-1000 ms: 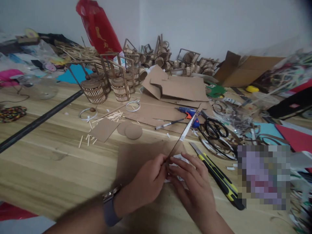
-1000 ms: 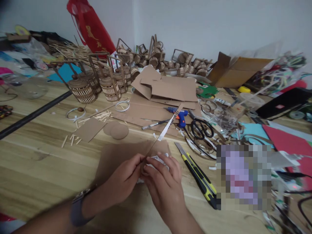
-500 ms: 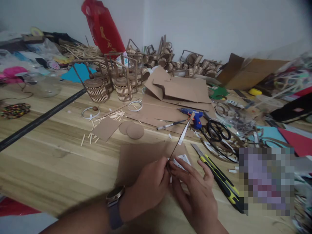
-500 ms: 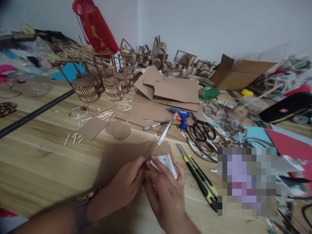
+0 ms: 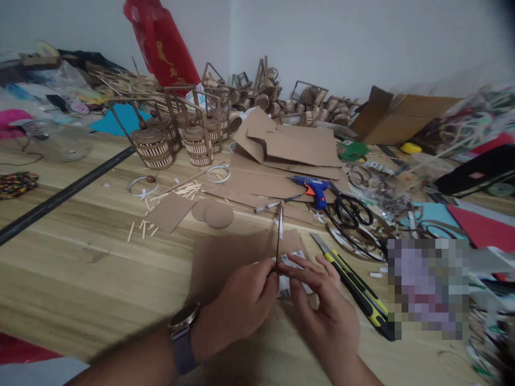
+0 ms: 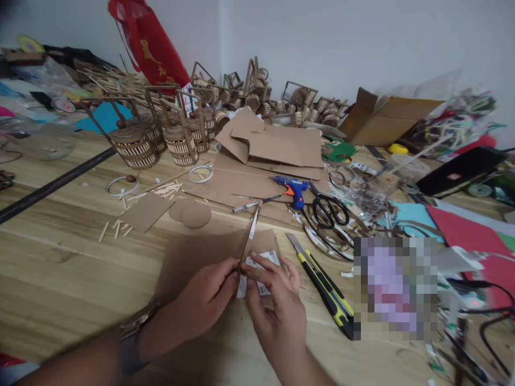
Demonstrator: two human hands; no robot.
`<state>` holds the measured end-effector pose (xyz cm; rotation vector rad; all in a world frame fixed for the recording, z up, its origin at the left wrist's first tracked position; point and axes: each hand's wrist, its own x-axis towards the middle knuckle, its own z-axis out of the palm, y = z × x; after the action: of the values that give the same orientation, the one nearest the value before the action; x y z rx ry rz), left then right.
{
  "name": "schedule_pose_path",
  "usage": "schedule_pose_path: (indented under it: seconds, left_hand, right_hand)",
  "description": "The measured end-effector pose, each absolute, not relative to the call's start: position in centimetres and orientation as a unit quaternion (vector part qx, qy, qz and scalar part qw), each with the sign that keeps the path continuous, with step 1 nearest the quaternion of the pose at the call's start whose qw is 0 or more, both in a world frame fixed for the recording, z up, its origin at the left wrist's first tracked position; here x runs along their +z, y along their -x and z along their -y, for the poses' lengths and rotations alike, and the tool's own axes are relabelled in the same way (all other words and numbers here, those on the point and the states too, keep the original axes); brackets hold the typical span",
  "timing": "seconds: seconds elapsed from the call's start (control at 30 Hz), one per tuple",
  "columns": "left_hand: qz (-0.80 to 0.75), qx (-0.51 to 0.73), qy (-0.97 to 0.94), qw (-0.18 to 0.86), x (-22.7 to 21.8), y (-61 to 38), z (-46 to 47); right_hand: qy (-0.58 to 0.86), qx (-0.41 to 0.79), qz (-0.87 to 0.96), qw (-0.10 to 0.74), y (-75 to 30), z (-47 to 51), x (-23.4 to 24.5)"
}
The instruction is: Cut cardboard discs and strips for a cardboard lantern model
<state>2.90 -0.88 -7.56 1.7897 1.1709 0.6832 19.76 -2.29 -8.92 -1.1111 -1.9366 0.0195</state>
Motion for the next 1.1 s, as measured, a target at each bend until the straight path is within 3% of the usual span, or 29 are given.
schedule_pose_path:
  seconds: [0.63, 0.73, 0.93, 1.1]
  left_hand:
    - [-0.502, 0.273, -0.697, 0.433, -7.5, -3.1, 0.8]
    - [-0.483, 0.29, -0.658, 0.5, -7.2, -3.1, 0.6]
    - [-0.411, 0.301, -0.437, 0.741, -7.1, -3.2, -0.5]
    - [-0.368, 0.28, -0.362, 0.81, -7.0, -3.0, -0.7]
  right_hand:
    - [0.459, 0.046, 0.766, 0.447, -19.3, 2.1, -9.4]
    - [0.469, 0.06, 0.751, 0.461, -19.3, 2.2, -9.5]
    - [0.468, 0.076, 0.742, 0.474, -19.4, 2.2, -9.7]
    - [0.477, 0.115, 0.719, 0.493, -19.5, 2.2, -10.0]
